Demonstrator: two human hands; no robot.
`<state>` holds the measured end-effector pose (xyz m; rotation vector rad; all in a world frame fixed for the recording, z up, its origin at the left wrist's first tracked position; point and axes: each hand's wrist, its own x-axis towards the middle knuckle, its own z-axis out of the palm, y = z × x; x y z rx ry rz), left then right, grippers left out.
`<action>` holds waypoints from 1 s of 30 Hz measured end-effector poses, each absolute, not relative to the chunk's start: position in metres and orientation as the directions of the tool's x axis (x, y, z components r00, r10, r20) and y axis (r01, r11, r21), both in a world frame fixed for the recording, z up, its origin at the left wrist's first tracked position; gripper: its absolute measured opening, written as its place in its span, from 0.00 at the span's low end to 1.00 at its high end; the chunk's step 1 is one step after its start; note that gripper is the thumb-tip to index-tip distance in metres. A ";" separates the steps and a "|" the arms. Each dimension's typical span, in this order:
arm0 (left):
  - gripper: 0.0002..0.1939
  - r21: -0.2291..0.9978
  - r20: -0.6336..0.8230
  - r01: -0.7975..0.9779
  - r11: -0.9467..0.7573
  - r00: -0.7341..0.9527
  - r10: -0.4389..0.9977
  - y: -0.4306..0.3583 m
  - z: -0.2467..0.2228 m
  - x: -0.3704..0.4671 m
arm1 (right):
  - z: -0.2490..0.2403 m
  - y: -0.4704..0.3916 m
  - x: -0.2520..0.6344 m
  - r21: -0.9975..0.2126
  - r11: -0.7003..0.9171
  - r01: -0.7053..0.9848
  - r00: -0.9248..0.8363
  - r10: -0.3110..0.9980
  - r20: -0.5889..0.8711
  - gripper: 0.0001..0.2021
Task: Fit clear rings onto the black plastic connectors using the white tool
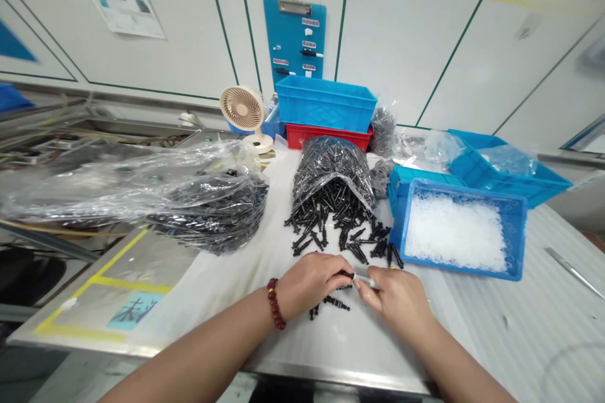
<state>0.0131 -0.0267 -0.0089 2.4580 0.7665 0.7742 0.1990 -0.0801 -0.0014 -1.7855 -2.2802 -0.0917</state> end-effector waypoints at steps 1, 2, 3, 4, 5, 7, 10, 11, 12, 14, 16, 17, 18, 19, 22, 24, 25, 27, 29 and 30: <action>0.03 0.565 0.352 0.383 -0.731 0.689 0.633 -0.027 -0.009 0.013 | -0.001 -0.080 0.199 -0.097 0.238 0.966 -0.213 0.953 0.217 0.21; 0.03 0.575 0.335 0.390 -0.719 0.689 0.642 -0.026 -0.008 0.013 | -0.001 -0.081 0.199 -0.095 0.228 0.969 -0.205 0.957 0.205 0.21; 0.04 0.586 0.328 0.388 -0.712 0.689 0.646 -0.026 -0.007 0.012 | 0.000 -0.081 0.200 -0.098 0.221 0.970 -0.200 0.961 0.191 0.20; 0.04 0.597 0.330 0.376 -0.709 0.690 0.644 -0.025 -0.006 0.011 | 0.000 -0.081 0.200 -0.109 0.221 0.969 -0.200 0.963 0.179 0.18; 0.05 0.608 0.337 0.358 -0.709 0.692 0.638 -0.024 -0.005 0.011 | 0.001 -0.080 0.200 -0.130 0.230 0.964 -0.208 0.964 0.168 0.15; 0.07 0.625 0.351 0.321 -0.712 0.698 0.624 -0.022 -0.002 0.009 | 0.001 -0.080 0.201 -0.200 0.274 0.941 -0.247 0.957 0.150 0.09; 0.09 0.649 0.349 0.308 -0.696 0.692 0.632 -0.020 0.002 0.007 | 0.002 -0.078 0.201 -0.313 0.353 0.882 -0.322 0.935 0.148 0.09; 0.09 0.657 0.344 0.312 -0.686 0.685 0.641 -0.019 0.003 0.006 | 0.002 -0.077 0.202 -0.333 0.367 0.869 -0.336 0.930 0.147 0.10; 0.09 0.664 0.342 0.315 -0.678 0.679 0.650 -0.019 0.004 0.006 | 0.002 -0.077 0.202 -0.344 0.373 0.862 -0.344 0.928 0.144 0.10; 0.08 0.672 0.343 0.316 -0.670 0.669 0.659 -0.019 0.005 0.006 | 0.003 -0.076 0.203 -0.355 0.368 0.859 -0.345 0.930 0.129 0.09; 0.08 0.674 0.347 0.313 -0.669 0.665 0.661 -0.019 0.004 0.006 | 0.004 -0.076 0.203 -0.366 0.360 0.858 -0.342 0.933 0.117 0.09; 0.08 0.676 0.348 0.313 -0.667 0.662 0.663 -0.019 0.004 0.006 | 0.004 -0.077 0.204 -0.373 0.358 0.856 -0.341 0.933 0.114 0.09; 0.08 0.677 0.346 0.315 -0.665 0.661 0.666 -0.019 0.004 0.006 | 0.005 -0.077 0.204 -0.378 0.358 0.854 -0.340 0.933 0.115 0.09; 0.08 0.679 0.343 0.317 -0.662 0.660 0.668 -0.019 0.004 0.006 | 0.005 -0.077 0.204 -0.381 0.358 0.853 -0.339 0.933 0.119 0.09; 0.08 0.683 0.334 0.321 -0.656 0.662 0.671 -0.019 0.005 0.006 | 0.004 -0.076 0.204 -0.368 0.363 0.856 -0.334 0.932 0.140 0.09; 0.08 0.685 0.335 0.317 -0.656 0.662 0.671 -0.020 0.006 0.006 | 0.003 -0.076 0.205 -0.355 0.366 0.860 -0.334 0.931 0.148 0.10; 0.08 0.686 0.336 0.315 -0.655 0.662 0.670 -0.020 0.007 0.005 | 0.002 -0.076 0.205 -0.349 0.364 0.863 -0.333 0.931 0.149 0.10; 0.08 0.689 0.333 0.313 -0.653 0.664 0.670 -0.020 0.007 0.005 | 0.001 -0.075 0.205 -0.336 0.355 0.873 -0.323 0.935 0.148 0.10; 0.08 0.691 0.327 0.313 -0.651 0.668 0.668 -0.021 0.007 0.005 | 0.001 -0.075 0.205 -0.318 0.341 0.885 -0.310 0.940 0.146 0.10; 0.08 0.691 0.325 0.312 -0.652 0.672 0.665 -0.021 0.006 0.005 | 0.000 -0.075 0.205 -0.308 0.335 0.890 -0.304 0.941 0.146 0.10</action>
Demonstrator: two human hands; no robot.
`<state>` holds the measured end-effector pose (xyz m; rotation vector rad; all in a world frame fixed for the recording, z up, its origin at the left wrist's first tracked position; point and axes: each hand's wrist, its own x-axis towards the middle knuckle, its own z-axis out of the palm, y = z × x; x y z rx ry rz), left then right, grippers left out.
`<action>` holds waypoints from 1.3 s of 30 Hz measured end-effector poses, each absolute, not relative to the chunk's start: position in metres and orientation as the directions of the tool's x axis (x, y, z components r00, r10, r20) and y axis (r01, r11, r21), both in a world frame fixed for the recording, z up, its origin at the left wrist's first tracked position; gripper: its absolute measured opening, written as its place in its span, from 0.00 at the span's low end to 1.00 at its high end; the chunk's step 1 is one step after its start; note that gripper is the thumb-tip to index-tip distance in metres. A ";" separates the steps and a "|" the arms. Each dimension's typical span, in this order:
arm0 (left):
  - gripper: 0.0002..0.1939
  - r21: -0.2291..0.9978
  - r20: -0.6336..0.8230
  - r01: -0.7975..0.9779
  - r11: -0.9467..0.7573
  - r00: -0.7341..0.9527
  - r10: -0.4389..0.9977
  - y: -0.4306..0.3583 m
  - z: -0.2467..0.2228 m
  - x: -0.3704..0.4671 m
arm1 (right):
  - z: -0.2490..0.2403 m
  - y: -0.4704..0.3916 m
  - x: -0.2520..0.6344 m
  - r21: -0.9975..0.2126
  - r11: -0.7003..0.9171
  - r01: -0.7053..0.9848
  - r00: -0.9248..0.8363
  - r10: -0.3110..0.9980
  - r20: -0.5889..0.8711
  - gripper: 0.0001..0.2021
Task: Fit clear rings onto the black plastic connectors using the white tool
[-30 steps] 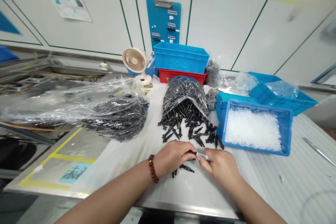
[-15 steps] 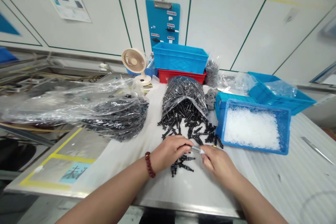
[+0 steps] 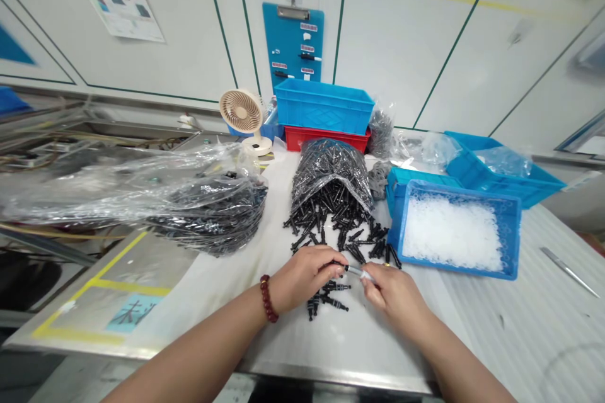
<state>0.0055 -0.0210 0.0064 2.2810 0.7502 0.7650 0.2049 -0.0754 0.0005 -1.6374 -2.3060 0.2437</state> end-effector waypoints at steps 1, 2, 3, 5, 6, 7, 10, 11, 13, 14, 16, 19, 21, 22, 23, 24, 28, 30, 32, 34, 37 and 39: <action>0.08 0.689 0.324 0.310 -0.655 0.676 0.662 -0.022 0.006 0.006 | 0.000 -0.076 0.205 -0.296 0.331 0.896 -0.299 0.943 0.148 0.11; 0.08 0.688 0.322 0.309 -0.657 0.681 0.658 -0.022 0.006 0.006 | 0.000 -0.076 0.204 -0.282 0.326 0.902 -0.294 0.944 0.151 0.11; 0.08 0.687 0.322 0.305 -0.659 0.685 0.653 -0.023 0.006 0.006 | 0.000 -0.076 0.204 -0.267 0.322 0.908 -0.290 0.944 0.156 0.12; 0.08 0.690 0.325 0.295 -0.661 0.690 0.647 -0.024 0.005 0.007 | 0.000 -0.076 0.203 -0.227 0.317 0.921 -0.283 0.944 0.169 0.14; 0.08 0.693 0.325 0.292 -0.660 0.690 0.647 -0.025 0.005 0.007 | 0.000 -0.077 0.203 -0.204 0.312 0.928 -0.279 0.944 0.174 0.15; 0.07 0.695 0.325 0.288 -0.659 0.691 0.645 -0.026 0.005 0.008 | 0.000 -0.077 0.202 -0.180 0.304 0.936 -0.273 0.946 0.178 0.16; 0.07 0.695 0.321 0.286 -0.659 0.697 0.641 -0.027 0.005 0.008 | 0.000 -0.077 0.201 -0.119 0.259 0.959 -0.236 0.956 0.173 0.17; 0.07 0.693 0.322 0.287 -0.661 0.697 0.640 -0.027 0.005 0.009 | 0.000 -0.078 0.200 -0.105 0.242 0.965 -0.222 0.960 0.169 0.18; 0.07 0.691 0.327 0.286 -0.664 0.696 0.639 -0.027 0.005 0.009 | 0.000 -0.078 0.199 -0.085 0.213 0.973 -0.197 0.966 0.166 0.18; 0.06 0.690 0.331 0.285 -0.665 0.693 0.640 -0.027 0.004 0.009 | 0.000 -0.078 0.199 -0.077 0.203 0.976 -0.188 0.968 0.166 0.18; 0.06 0.688 0.344 0.279 -0.671 0.688 0.639 -0.027 0.003 0.010 | 0.001 -0.078 0.199 -0.066 0.185 0.980 -0.172 0.970 0.170 0.19; 0.06 0.664 0.374 0.271 -0.696 0.686 0.624 -0.027 0.001 0.009 | 0.002 -0.078 0.197 -0.061 0.155 0.986 -0.143 0.976 0.162 0.19; 0.07 0.642 0.391 0.264 -0.720 0.695 0.604 -0.027 0.000 0.009 | 0.004 -0.079 0.196 -0.052 0.118 0.992 -0.110 0.984 0.141 0.18; 0.07 0.634 0.397 0.261 -0.728 0.698 0.596 -0.027 0.000 0.009 | 0.005 -0.079 0.195 -0.047 0.100 0.994 -0.094 0.987 0.129 0.18; 0.07 0.631 0.401 0.258 -0.731 0.699 0.592 -0.026 0.000 0.009 | 0.006 -0.078 0.195 -0.042 0.087 0.995 -0.081 0.990 0.119 0.17; 0.07 0.634 0.403 0.257 -0.729 0.696 0.595 -0.026 0.000 0.008 | 0.006 -0.078 0.195 -0.039 0.076 0.996 -0.071 0.991 0.111 0.17; 0.05 0.688 0.380 0.288 -0.667 0.639 0.668 -0.026 0.004 0.008 | 0.008 -0.077 0.197 -0.044 0.058 0.997 -0.054 0.993 0.101 0.16; 0.04 0.738 0.335 0.312 -0.599 0.602 0.725 -0.027 0.007 0.008 | 0.007 -0.077 0.199 -0.048 0.058 0.997 -0.052 0.991 0.121 0.14; 0.04 0.786 0.284 0.317 -0.530 0.577 0.766 -0.027 0.008 0.008 | 0.006 -0.076 0.200 -0.058 0.070 0.996 -0.060 0.986 0.155 0.10; 0.04 0.826 0.249 0.301 -0.476 0.563 0.788 -0.027 0.010 0.009 | 0.004 -0.076 0.201 -0.078 0.080 0.994 -0.064 0.981 0.181 0.07; 0.03 0.870 0.218 0.265 -0.416 0.550 0.806 -0.026 0.011 0.011 | 0.001 -0.076 0.203 -0.126 0.117 0.985 -0.087 0.971 0.222 0.08; 0.03 0.893 0.195 0.246 -0.378 0.546 0.815 -0.026 0.010 0.011 | -0.002 -0.075 0.205 -0.162 0.176 0.971 -0.128 0.955 0.268 0.10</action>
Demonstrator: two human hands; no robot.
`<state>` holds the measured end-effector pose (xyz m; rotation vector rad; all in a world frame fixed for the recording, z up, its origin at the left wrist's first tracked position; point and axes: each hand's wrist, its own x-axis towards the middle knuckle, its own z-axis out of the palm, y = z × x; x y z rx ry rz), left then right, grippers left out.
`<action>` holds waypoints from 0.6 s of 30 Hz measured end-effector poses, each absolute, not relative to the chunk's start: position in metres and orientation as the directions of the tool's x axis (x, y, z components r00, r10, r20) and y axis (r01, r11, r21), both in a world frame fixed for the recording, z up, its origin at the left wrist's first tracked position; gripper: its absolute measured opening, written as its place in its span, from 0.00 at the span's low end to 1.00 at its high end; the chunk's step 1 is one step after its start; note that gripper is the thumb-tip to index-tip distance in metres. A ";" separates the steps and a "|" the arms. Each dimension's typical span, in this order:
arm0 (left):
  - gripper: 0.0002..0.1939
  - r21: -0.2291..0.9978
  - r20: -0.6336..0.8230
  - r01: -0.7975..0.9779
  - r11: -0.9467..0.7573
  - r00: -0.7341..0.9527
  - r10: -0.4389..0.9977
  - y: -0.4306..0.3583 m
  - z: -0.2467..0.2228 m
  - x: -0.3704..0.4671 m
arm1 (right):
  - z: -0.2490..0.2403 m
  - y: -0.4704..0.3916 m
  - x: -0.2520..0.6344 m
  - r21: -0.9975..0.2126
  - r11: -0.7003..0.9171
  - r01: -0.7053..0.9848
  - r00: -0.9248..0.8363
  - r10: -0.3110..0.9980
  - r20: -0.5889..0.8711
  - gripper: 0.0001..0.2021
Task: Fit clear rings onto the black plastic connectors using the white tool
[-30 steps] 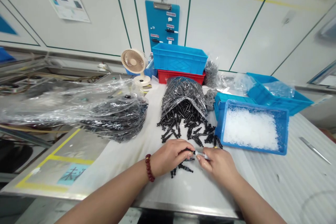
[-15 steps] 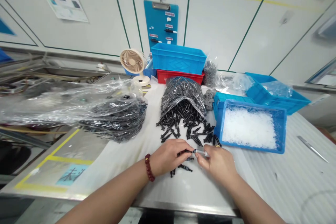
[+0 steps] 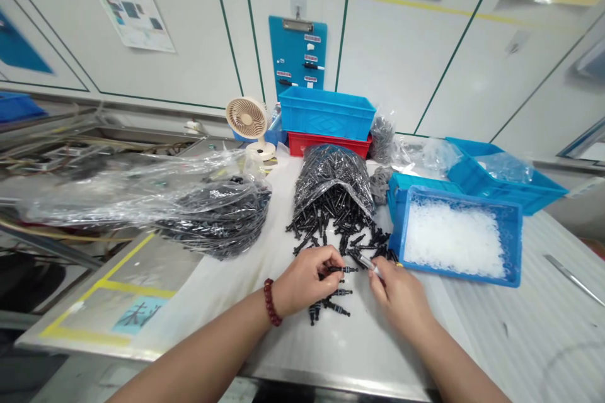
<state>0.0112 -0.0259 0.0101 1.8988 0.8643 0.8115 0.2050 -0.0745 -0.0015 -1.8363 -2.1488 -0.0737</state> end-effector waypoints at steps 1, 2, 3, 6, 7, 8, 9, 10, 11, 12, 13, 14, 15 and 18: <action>0.03 0.907 0.181 0.230 -0.352 0.541 0.821 -0.026 0.009 0.011 | -0.003 -0.074 0.206 -0.177 0.217 0.960 -0.159 0.943 0.293 0.10; 0.03 0.922 0.170 0.211 -0.325 0.534 0.828 -0.025 0.008 0.011 | -0.004 -0.073 0.206 -0.187 0.261 0.947 -0.194 0.929 0.316 0.11; 0.03 0.933 0.163 0.193 -0.304 0.526 0.835 -0.025 0.007 0.011 | -0.005 -0.072 0.206 -0.191 0.306 0.933 -0.231 0.913 0.335 0.12; 0.06 0.919 0.185 0.216 -0.330 0.501 0.845 -0.026 0.005 0.011 | -0.006 -0.072 0.204 -0.189 0.431 0.882 -0.346 0.867 0.359 0.12; 0.07 0.895 0.190 0.257 -0.364 0.518 0.834 -0.026 0.005 0.011 | -0.006 -0.072 0.203 -0.191 0.462 0.866 -0.377 0.854 0.358 0.12; 0.08 0.866 0.186 0.298 -0.402 0.554 0.811 -0.027 0.005 0.012 | -0.006 -0.072 0.201 -0.197 0.486 0.851 -0.401 0.845 0.353 0.11; 0.07 0.838 0.174 0.328 -0.436 0.597 0.783 -0.028 0.005 0.013 | -0.006 -0.073 0.200 -0.204 0.506 0.838 -0.421 0.837 0.350 0.10; 0.07 0.820 0.157 0.342 -0.460 0.638 0.754 -0.028 0.006 0.013 | -0.006 -0.073 0.199 -0.213 0.519 0.828 -0.432 0.832 0.349 0.09; 0.06 0.814 0.142 0.343 -0.468 0.664 0.734 -0.028 0.006 0.014 | -0.007 -0.073 0.199 -0.227 0.523 0.821 -0.432 0.831 0.351 0.08; 0.06 0.822 0.138 0.336 -0.461 0.667 0.732 -0.027 0.007 0.013 | -0.007 -0.073 0.200 -0.246 0.520 0.818 -0.422 0.833 0.357 0.08; 0.07 0.837 0.143 0.323 -0.441 0.649 0.747 -0.025 0.007 0.013 | -0.007 -0.073 0.202 -0.273 0.508 0.817 -0.401 0.841 0.364 0.08; 0.08 0.858 0.151 0.307 -0.412 0.616 0.773 -0.023 0.006 0.011 | -0.007 -0.073 0.205 -0.311 0.485 0.817 -0.367 0.854 0.369 0.09; 0.08 0.880 0.159 0.286 -0.379 0.575 0.802 -0.021 0.006 0.010 | -0.006 -0.073 0.207 -0.362 0.455 0.814 -0.321 0.871 0.373 0.10; 0.09 0.933 0.155 0.222 -0.283 0.463 0.873 -0.014 0.004 0.005 | 0.002 -0.074 0.215 -0.577 0.338 0.743 -0.155 0.926 0.344 0.11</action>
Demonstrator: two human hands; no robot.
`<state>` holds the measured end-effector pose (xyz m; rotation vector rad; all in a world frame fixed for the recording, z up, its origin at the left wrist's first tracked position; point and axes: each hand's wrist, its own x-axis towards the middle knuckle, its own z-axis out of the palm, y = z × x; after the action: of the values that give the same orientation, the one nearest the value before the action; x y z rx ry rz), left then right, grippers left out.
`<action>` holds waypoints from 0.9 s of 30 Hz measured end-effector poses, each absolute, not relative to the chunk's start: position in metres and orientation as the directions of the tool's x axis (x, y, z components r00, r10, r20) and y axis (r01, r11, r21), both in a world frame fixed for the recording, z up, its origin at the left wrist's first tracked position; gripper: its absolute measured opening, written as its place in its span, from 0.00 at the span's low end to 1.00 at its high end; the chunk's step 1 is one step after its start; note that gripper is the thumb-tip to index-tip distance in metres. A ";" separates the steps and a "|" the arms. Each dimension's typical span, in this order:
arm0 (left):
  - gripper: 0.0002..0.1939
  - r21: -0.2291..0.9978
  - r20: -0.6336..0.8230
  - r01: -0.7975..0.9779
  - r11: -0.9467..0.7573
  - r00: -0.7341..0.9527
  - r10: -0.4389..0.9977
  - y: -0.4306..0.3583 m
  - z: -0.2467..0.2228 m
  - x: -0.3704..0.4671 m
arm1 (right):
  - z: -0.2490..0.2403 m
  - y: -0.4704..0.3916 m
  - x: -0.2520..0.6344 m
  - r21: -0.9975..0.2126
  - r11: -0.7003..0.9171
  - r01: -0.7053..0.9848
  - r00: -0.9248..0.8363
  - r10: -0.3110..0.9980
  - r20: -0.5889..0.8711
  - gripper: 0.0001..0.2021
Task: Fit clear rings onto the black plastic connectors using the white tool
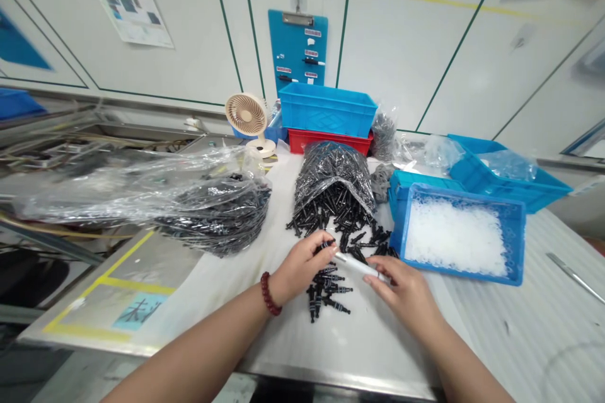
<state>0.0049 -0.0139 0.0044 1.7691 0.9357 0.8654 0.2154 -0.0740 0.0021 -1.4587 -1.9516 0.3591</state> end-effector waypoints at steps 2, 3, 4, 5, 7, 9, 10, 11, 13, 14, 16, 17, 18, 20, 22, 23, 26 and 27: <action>0.10 0.947 0.140 0.211 -0.243 0.408 0.902 -0.012 0.004 0.003 | 0.010 -0.075 0.219 -0.730 0.257 0.633 -0.060 0.957 0.285 0.10; 0.10 0.944 0.141 0.223 -0.244 0.396 0.907 -0.012 0.005 0.003 | 0.013 -0.076 0.220 -0.794 0.218 0.567 -0.022 0.968 0.251 0.10; 0.10 0.933 0.146 0.248 -0.260 0.398 0.905 -0.012 0.006 0.003 | 0.015 -0.077 0.222 -0.846 0.180 0.501 0.014 0.976 0.216 0.11; 0.10 0.916 0.152 0.281 -0.287 0.418 0.896 -0.013 0.006 0.003 | 0.016 -0.078 0.223 -0.887 0.152 0.437 0.049 0.980 0.192 0.11; 0.10 0.855 0.167 0.360 -0.374 0.492 0.854 -0.015 0.008 0.004 | 0.015 -0.079 0.225 -0.935 0.144 0.324 0.130 0.972 0.195 0.12; 0.10 0.760 0.215 0.420 -0.497 0.559 0.801 -0.017 0.008 0.005 | 0.012 -0.081 0.227 -0.939 0.190 0.288 0.236 0.936 0.261 0.13; 0.10 0.705 0.253 0.435 -0.561 0.584 0.771 -0.017 0.008 0.005 | 0.011 -0.082 0.227 -0.926 0.219 0.307 0.288 0.906 0.310 0.13; 0.10 0.651 0.291 0.444 -0.616 0.602 0.743 -0.017 0.007 0.005 | 0.011 -0.083 0.227 -0.905 0.242 0.350 0.326 0.874 0.360 0.13; 0.11 0.563 0.328 0.459 -0.687 0.639 0.696 -0.016 0.005 0.005 | 0.013 -0.085 0.225 -0.838 0.279 0.470 0.336 0.821 0.462 0.14; 0.10 0.528 0.321 0.466 -0.710 0.665 0.675 -0.016 0.003 0.005 | 0.015 -0.085 0.224 -0.793 0.305 0.527 0.299 0.807 0.509 0.14; 0.10 0.464 0.291 0.469 -0.751 0.721 0.629 -0.017 -0.001 0.005 | 0.017 -0.084 0.220 -0.702 0.370 0.608 0.172 0.802 0.572 0.14; 0.09 0.440 0.277 0.464 -0.769 0.744 0.608 -0.017 -0.002 0.005 | 0.018 -0.083 0.218 -0.664 0.399 0.632 0.108 0.804 0.585 0.14; 0.08 0.422 0.268 0.458 -0.783 0.762 0.590 -0.018 -0.004 0.005 | 0.017 -0.082 0.216 -0.636 0.419 0.648 0.062 0.803 0.592 0.13; 0.08 0.405 0.254 0.459 -0.791 0.774 0.580 -0.020 -0.004 0.005 | 0.015 -0.080 0.213 -0.606 0.431 0.669 0.027 0.801 0.599 0.13; 0.09 0.413 0.262 0.470 -0.780 0.759 0.596 -0.022 -0.001 0.007 | 0.012 -0.079 0.210 -0.600 0.432 0.673 0.023 0.798 0.602 0.14; 0.11 0.429 0.282 0.465 -0.775 0.746 0.604 -0.023 0.001 0.007 | 0.010 -0.078 0.208 -0.598 0.441 0.669 0.012 0.799 0.602 0.14; 0.16 0.503 0.386 0.386 -0.774 0.701 0.600 -0.027 0.008 0.012 | 0.006 -0.078 0.202 -0.580 0.490 0.651 -0.057 0.794 0.606 0.14; 0.18 0.522 0.412 0.346 -0.779 0.698 0.586 -0.029 0.009 0.014 | 0.005 -0.078 0.200 -0.572 0.505 0.647 -0.076 0.789 0.610 0.14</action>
<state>0.0137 -0.0287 0.0093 2.5000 0.7231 0.8055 0.2003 -0.0776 0.0053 -1.2060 -1.7891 0.1859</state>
